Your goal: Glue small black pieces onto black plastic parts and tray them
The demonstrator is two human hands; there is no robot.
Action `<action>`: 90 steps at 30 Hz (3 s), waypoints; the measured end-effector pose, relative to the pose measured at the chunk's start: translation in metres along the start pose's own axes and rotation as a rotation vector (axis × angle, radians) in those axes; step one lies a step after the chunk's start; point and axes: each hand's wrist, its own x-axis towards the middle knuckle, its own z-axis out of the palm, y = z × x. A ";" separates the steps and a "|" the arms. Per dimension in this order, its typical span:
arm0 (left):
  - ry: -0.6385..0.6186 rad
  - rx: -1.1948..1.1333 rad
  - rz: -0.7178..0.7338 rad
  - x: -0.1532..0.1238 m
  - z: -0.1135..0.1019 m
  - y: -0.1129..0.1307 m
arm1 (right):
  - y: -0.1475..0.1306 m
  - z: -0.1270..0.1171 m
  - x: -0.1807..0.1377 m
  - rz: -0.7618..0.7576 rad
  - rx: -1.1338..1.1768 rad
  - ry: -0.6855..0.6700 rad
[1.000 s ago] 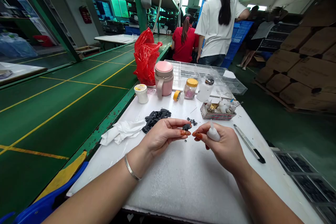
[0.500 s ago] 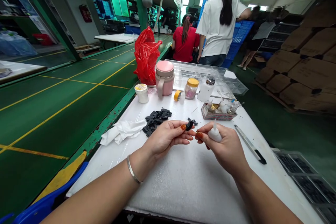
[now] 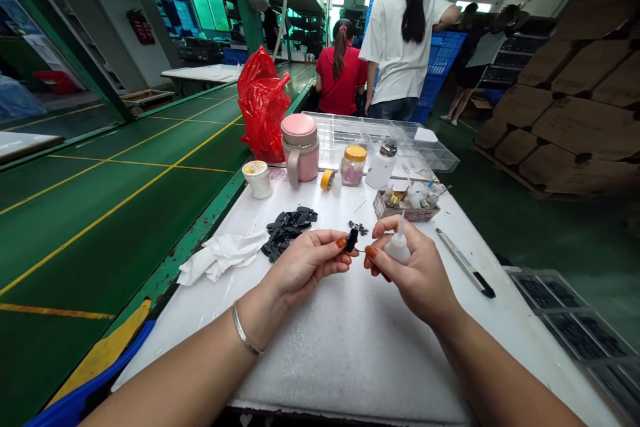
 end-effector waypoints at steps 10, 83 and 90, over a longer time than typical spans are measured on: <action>-0.018 0.043 -0.003 0.000 0.000 -0.003 | 0.006 0.005 -0.001 -0.200 -0.367 0.117; 0.163 0.653 0.349 -0.012 0.006 0.013 | 0.001 -0.028 -0.002 -0.121 -0.211 0.236; 0.183 0.678 0.340 -0.014 0.011 0.014 | 0.000 -0.021 -0.008 -0.291 -0.137 0.386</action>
